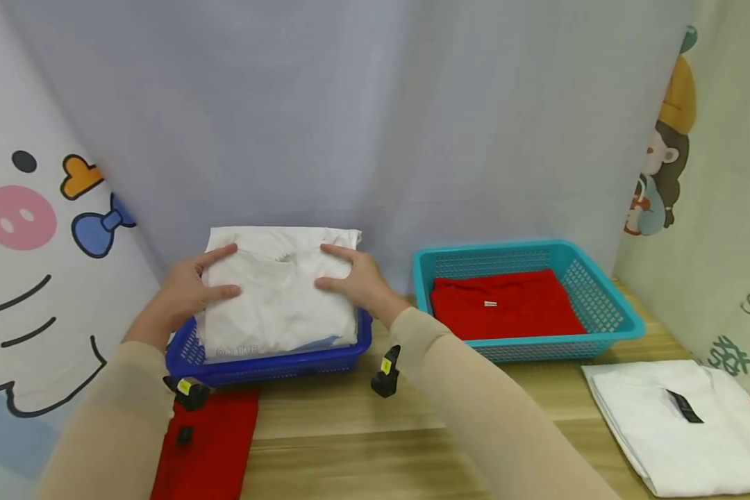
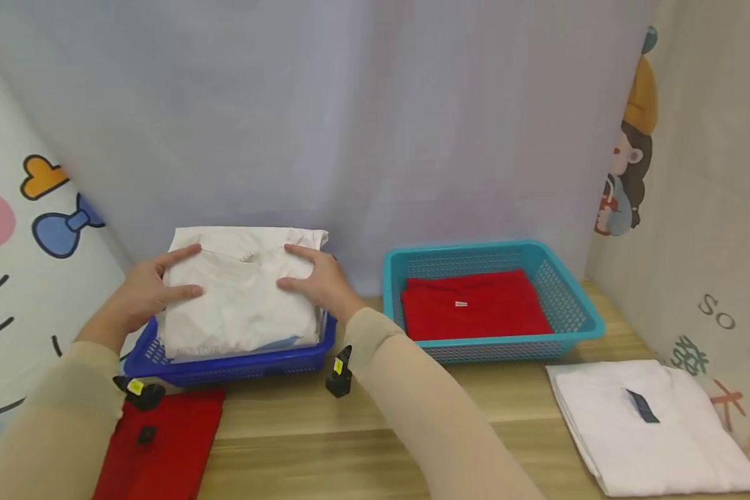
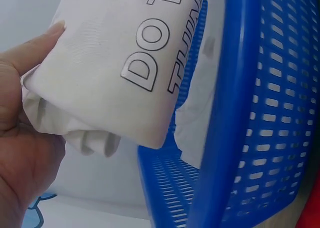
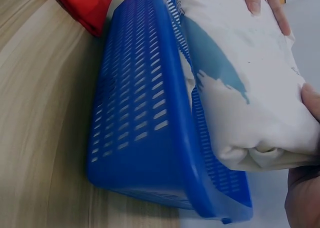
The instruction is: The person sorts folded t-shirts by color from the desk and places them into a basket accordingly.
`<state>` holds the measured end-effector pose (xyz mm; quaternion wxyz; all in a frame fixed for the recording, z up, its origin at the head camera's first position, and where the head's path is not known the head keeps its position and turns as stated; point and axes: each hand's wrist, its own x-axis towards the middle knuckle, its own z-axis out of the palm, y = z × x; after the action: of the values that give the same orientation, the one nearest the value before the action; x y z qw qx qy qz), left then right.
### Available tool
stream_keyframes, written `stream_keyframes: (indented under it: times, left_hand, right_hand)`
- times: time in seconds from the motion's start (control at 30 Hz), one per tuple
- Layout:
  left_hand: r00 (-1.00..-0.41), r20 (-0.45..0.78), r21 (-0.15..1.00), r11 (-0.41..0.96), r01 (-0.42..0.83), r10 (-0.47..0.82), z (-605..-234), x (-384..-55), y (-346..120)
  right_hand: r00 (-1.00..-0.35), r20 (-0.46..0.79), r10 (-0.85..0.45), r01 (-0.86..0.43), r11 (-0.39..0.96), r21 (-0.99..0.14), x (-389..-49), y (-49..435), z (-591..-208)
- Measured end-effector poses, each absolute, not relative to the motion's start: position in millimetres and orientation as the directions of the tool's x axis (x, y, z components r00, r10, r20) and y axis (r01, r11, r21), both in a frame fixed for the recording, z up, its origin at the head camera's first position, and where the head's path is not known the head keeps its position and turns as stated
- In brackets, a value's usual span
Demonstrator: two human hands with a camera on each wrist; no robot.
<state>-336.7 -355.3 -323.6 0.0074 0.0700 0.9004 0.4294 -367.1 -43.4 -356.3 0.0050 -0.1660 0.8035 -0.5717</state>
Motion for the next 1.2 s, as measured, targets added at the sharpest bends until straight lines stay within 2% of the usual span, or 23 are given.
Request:
stream_keyframes:
  times: [0.23, 0.67, 0.97, 1.2]
  left_hand:
    - [-0.988, 0.069, 0.745, 0.652, 0.144, 0.140, -335, -339, -356]
    - [-0.993, 0.045, 0.698, 0.707, 0.111, 0.112, -354, -342, -362]
    - [-0.994, 0.041, 0.633, 0.767, 0.107, 0.105, -360, -347, -361]
    - [-0.997, -0.010, 0.586, 0.808, 0.053, 0.073, -373, -349, -359]
  right_hand:
    - [-0.946, 0.156, -0.286, -0.249, 0.327, -0.912, -367, -44, -368]
    - [-0.937, 0.147, -0.317, -0.275, 0.408, -0.871, -373, -53, -382]
    - [-0.939, 0.149, -0.310, -0.272, 0.406, -0.873, -373, -55, -389]
    - [-0.936, 0.115, -0.334, -0.282, 0.509, -0.813, -373, -60, -394]
